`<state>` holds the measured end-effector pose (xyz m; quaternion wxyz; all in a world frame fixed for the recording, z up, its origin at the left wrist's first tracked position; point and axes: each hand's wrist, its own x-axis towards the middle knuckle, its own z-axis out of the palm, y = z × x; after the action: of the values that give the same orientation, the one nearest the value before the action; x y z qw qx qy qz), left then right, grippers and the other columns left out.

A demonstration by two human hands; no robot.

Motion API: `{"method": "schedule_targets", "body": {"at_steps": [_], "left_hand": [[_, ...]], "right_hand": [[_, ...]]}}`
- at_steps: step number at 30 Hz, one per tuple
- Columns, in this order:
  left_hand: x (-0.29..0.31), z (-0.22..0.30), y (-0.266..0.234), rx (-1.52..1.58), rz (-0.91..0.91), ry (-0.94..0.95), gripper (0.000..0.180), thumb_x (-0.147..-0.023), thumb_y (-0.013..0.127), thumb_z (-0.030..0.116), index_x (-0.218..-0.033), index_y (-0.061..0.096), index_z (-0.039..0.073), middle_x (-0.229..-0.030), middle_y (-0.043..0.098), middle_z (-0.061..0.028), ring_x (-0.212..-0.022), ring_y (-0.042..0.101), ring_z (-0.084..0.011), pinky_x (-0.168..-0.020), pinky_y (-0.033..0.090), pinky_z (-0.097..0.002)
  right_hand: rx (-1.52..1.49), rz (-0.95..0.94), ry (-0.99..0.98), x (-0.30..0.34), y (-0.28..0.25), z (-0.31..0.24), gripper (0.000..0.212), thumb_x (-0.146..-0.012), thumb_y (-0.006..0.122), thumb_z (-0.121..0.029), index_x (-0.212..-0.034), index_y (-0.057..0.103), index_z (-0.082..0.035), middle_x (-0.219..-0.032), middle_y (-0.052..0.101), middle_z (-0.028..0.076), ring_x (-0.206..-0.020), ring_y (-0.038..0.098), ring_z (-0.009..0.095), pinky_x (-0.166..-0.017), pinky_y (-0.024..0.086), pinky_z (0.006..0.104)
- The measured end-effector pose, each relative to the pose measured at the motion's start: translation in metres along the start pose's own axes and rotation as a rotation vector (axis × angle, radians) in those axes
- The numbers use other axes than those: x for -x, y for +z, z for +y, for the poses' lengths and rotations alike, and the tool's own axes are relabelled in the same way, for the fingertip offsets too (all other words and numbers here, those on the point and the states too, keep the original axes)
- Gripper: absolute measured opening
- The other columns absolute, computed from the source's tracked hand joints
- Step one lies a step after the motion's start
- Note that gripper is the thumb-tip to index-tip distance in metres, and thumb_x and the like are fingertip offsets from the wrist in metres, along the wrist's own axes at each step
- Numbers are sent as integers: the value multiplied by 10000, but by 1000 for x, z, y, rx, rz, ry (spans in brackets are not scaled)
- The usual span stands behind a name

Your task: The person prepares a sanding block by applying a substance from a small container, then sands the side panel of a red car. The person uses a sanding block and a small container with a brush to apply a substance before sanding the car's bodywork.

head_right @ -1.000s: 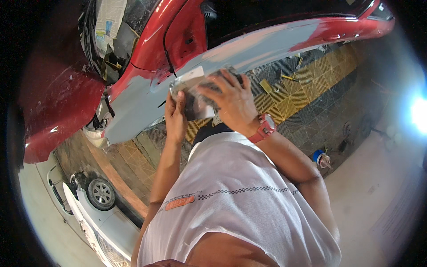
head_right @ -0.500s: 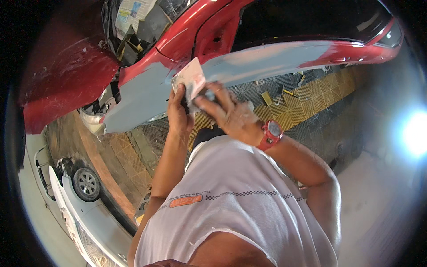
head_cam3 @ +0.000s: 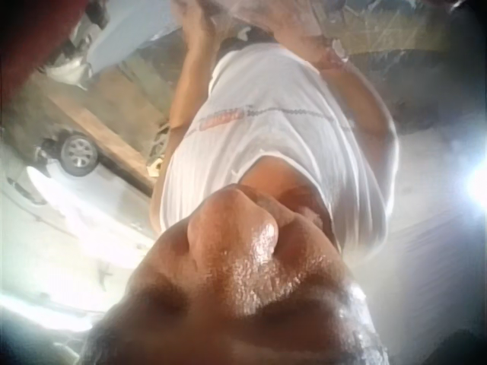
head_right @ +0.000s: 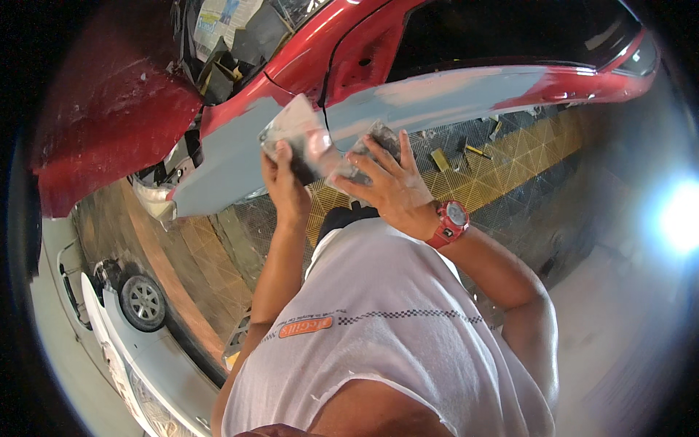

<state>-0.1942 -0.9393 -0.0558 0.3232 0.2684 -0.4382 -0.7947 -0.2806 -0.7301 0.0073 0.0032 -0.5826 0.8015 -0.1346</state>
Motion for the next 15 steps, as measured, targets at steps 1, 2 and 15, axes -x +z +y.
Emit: {"method": "schedule_targets", "body": {"at_steps": [1,2,15], "left_hand": [[-1,1,-8,39,45,14,430,-1132,611,238,-1502,534,33,-1385,668,-107,-1256,659,-217,-1104,523,-383],[-4,5,-18,117,103,-85,431,-1135,595,229,-1512,528,32,-1398,667,-121,-1273,662,-241,-1116,529,-404],[30,5,-75,106,107,-477,497,-1131,581,262,-1547,493,5,-1457,641,-120,-1320,644,-263,-1125,541,-428]], "right_hand": [[-79,-54,69,1,-1,5,681,-939,593,12,-1512,624,-355,-1516,562,95,-1542,443,381,-1252,244,764],[-158,-109,145,2,0,12,668,-950,593,3,-1520,617,-345,-1515,560,102,-1536,449,380,-1243,278,754],[50,315,581,-31,84,78,421,-986,700,-357,-1405,706,-322,-1500,577,36,-1507,456,338,-1142,316,758]]}}
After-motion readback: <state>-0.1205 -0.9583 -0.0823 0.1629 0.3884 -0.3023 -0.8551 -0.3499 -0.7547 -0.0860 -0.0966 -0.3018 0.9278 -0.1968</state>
